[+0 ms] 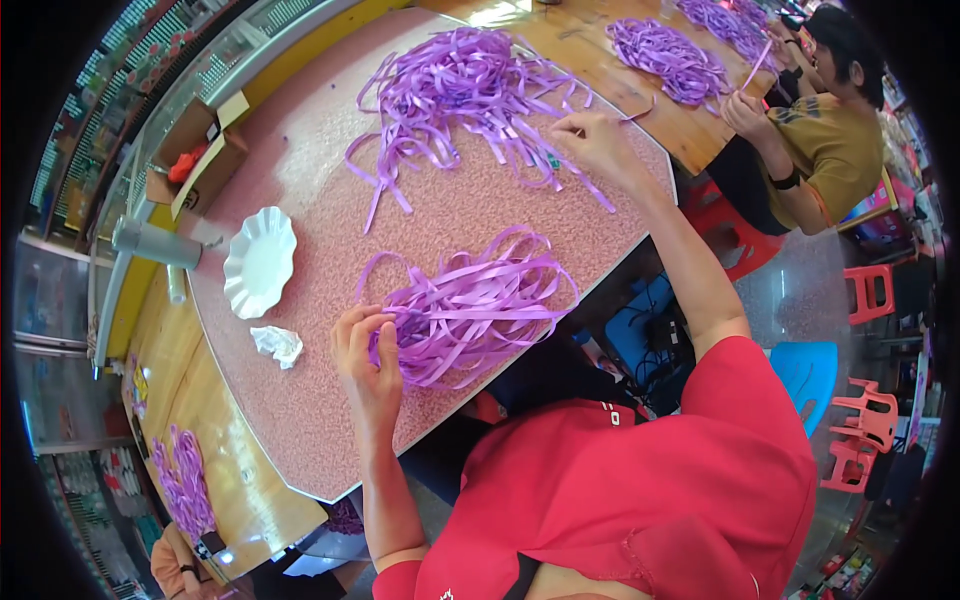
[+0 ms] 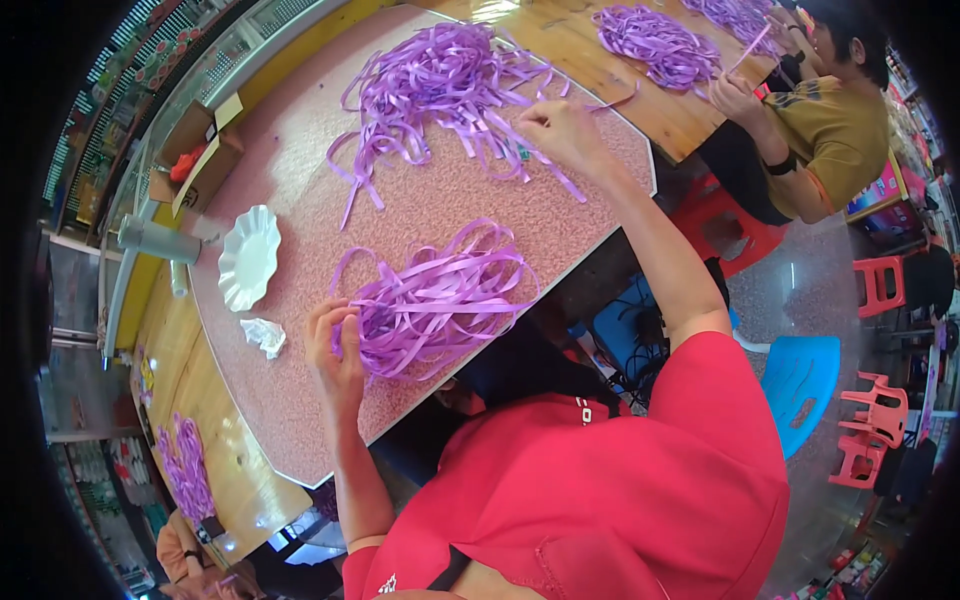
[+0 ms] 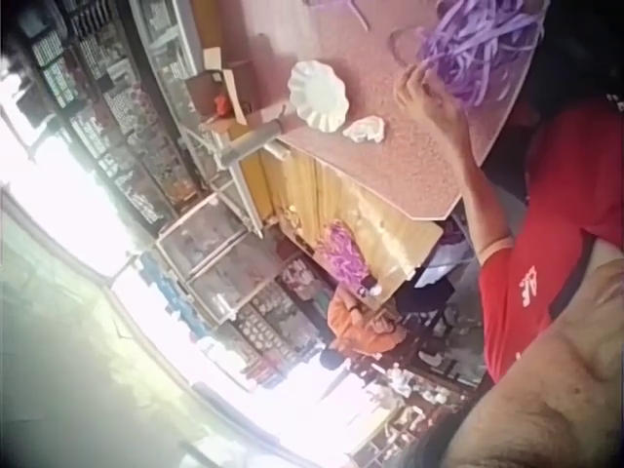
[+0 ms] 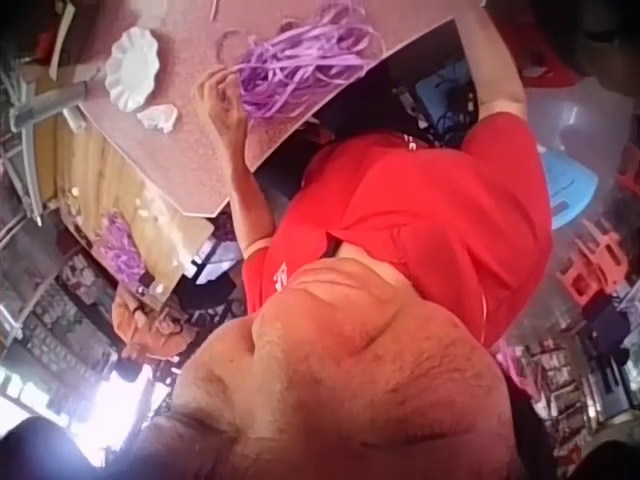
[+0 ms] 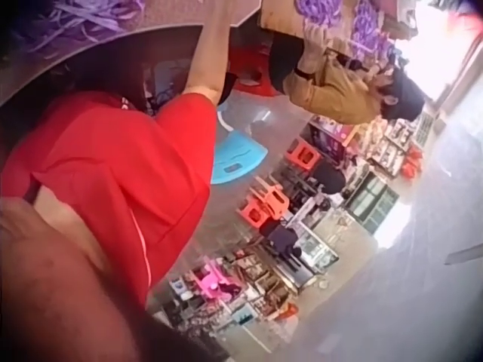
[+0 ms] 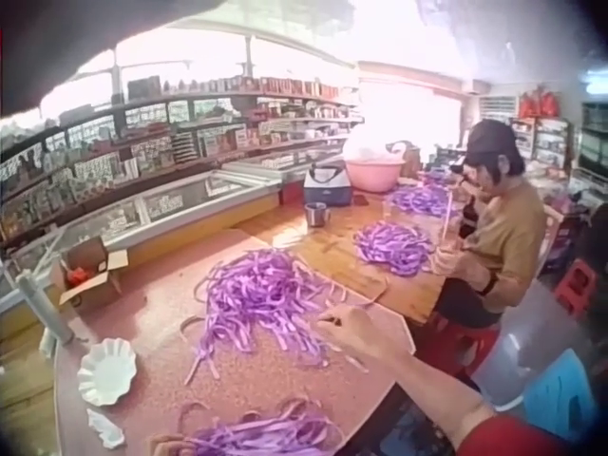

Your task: Braiding and knotting long purple ribbon strips into organized bundles at a table.

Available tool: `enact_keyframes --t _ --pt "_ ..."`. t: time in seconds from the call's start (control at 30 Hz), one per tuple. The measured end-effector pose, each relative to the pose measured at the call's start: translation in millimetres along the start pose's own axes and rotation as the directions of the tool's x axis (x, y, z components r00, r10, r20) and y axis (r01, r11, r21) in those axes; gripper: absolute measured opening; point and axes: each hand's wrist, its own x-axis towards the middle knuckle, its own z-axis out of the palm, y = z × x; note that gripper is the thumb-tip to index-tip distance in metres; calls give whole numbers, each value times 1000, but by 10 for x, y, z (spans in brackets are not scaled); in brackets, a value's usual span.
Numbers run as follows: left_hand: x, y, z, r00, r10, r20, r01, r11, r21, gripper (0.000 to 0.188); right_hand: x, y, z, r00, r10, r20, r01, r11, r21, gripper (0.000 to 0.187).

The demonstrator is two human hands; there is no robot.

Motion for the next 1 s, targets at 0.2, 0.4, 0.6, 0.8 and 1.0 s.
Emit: enact_keyframes --t 0.2,0.4,0.6,0.8,1.0 --pt "-26 106 54 996 43 -78 -36 995 88 11 173 81 187 973 109 202 -80 986 -146 27" --pt "-48 112 94 997 27 -79 -24 999 36 10 511 337 336 980 -14 199 69 959 -274 26" --pt "-75 116 85 996 7 -87 -7 1000 8 9 813 455 256 978 34 207 30 955 -296 27" --pt "-84 52 95 984 -2 -176 4 1000 12 12 1123 468 381 976 216 35 -207 963 -173 31" --pt "-93 9 165 978 -7 -210 2 1000 -21 8 1401 631 477 984 173 51 -148 934 -325 36"
